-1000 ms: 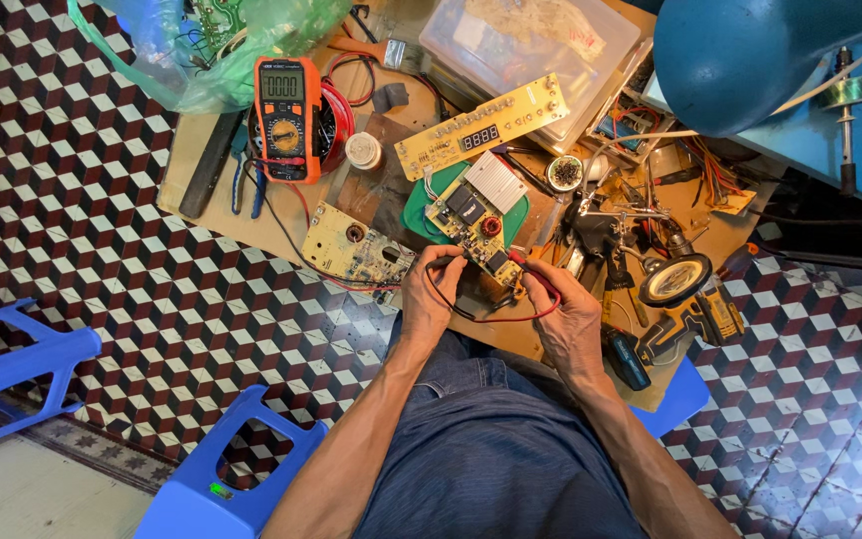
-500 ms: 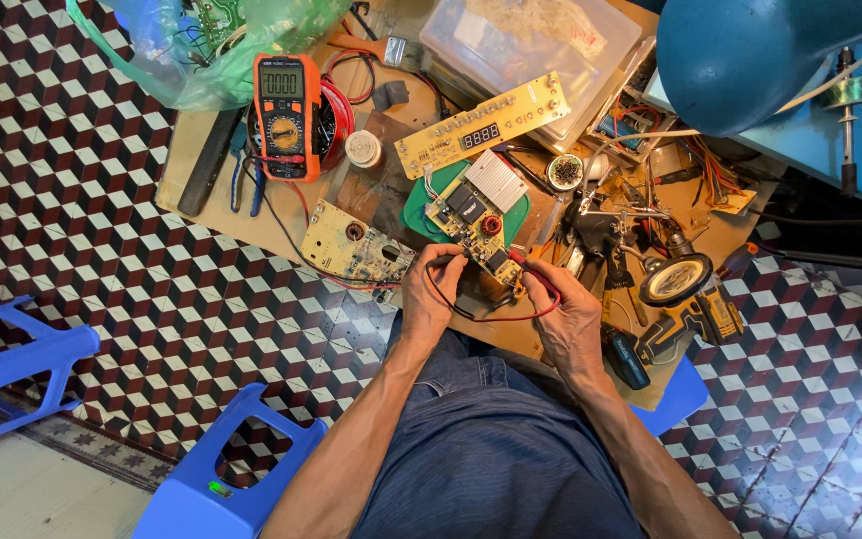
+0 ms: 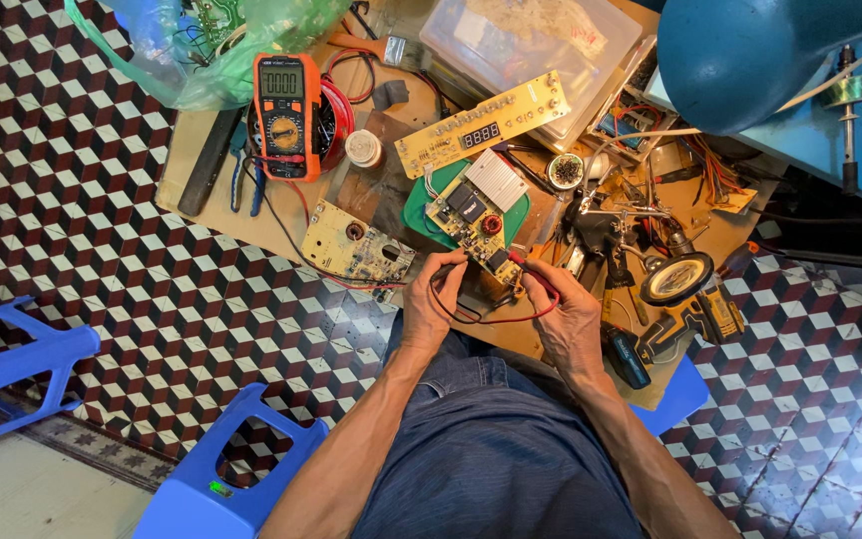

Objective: The person tests a circuit board using a multimeter, connecting probes to various points on the board and observing readings. They plug in a power cord, adjust connections, and flip the board to inspect both sides.

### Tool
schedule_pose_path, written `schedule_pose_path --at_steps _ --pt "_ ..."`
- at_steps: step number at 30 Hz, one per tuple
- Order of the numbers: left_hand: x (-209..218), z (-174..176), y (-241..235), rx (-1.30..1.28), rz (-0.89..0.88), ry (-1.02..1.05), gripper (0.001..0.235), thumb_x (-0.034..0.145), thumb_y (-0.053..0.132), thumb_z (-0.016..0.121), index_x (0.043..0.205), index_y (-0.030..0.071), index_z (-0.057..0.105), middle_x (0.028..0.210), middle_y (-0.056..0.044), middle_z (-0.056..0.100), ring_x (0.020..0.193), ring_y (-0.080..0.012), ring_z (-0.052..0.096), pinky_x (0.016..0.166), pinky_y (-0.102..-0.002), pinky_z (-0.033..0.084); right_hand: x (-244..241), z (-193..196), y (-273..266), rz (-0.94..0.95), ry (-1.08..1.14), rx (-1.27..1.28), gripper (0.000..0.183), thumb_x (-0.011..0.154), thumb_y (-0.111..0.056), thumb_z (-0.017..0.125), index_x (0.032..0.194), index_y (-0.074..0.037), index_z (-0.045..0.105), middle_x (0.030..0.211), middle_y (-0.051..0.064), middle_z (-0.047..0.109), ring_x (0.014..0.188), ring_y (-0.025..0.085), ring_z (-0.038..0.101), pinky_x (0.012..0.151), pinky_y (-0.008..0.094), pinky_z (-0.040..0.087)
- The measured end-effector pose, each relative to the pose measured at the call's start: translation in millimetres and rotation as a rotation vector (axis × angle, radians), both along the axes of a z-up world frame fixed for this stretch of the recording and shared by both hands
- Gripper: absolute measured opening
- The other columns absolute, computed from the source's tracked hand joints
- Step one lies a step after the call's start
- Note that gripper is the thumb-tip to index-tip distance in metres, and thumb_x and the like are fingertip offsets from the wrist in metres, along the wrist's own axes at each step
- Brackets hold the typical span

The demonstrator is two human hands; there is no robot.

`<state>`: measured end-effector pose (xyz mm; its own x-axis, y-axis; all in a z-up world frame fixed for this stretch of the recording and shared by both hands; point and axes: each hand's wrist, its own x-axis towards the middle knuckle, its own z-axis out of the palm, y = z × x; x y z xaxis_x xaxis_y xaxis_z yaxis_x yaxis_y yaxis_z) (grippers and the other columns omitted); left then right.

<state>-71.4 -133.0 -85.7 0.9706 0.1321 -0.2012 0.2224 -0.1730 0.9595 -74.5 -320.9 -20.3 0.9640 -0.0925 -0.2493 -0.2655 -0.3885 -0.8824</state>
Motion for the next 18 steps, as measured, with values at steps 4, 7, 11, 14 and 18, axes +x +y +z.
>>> schedule_pose_path --at_steps 4,7,11,14,18 --pt "0.6 1.8 0.2 -0.035 0.026 0.078 0.016 0.101 0.014 0.066 0.114 0.004 0.068 0.102 -0.008 0.078 0.092 -0.0092 0.072 0.076 -0.025 0.058 0.5 -0.6 -0.6 0.004 0.003 -0.015 0.025 0.098 -0.014 0.069 0.119 -0.002 0.073 0.092 0.005 0.068 0.08 0.01 0.061 0.071 0.023 0.049" --pt "1.7 4.6 1.0 0.002 0.02 0.086 0.016 0.1 0.014 0.066 0.114 0.005 0.068 0.099 -0.007 0.078 0.09 -0.0081 0.072 0.073 -0.025 0.058 0.6 -0.3 0.4 0.001 -0.016 0.007 0.024 0.099 -0.014 0.068 0.119 -0.002 0.072 0.094 0.004 0.069 0.081 0.009 0.062 0.072 0.023 0.05" --pt "1.9 5.6 0.0 -0.02 0.022 0.088 0.016 0.101 0.014 0.066 0.114 0.004 0.069 0.098 -0.007 0.078 0.09 -0.0076 0.072 0.074 -0.025 0.058 -0.2 -1.7 -0.2 0.002 -0.008 -0.019 0.024 0.098 -0.014 0.069 0.119 -0.002 0.073 0.091 0.005 0.067 0.079 0.01 0.06 0.071 0.024 0.049" --pt "2.0 5.3 0.1 -0.009 0.02 0.079 0.016 0.1 0.013 0.066 0.114 0.004 0.069 0.098 -0.007 0.078 0.089 -0.0078 0.072 0.074 -0.025 0.058 -0.6 -2.8 -0.5 0.001 -0.011 0.003 0.024 0.099 -0.014 0.068 0.119 -0.002 0.072 0.092 0.004 0.068 0.08 0.009 0.06 0.071 0.023 0.049" --pt "1.8 4.5 -0.4 -0.006 0.019 0.078 0.017 0.1 0.014 0.067 0.113 0.004 0.069 0.098 -0.007 0.078 0.089 -0.0088 0.072 0.074 -0.026 0.058 -1.4 -3.3 -1.3 -0.004 0.0 0.013 0.024 0.099 -0.014 0.068 0.119 -0.002 0.072 0.092 0.005 0.067 0.08 0.01 0.06 0.071 0.024 0.049"
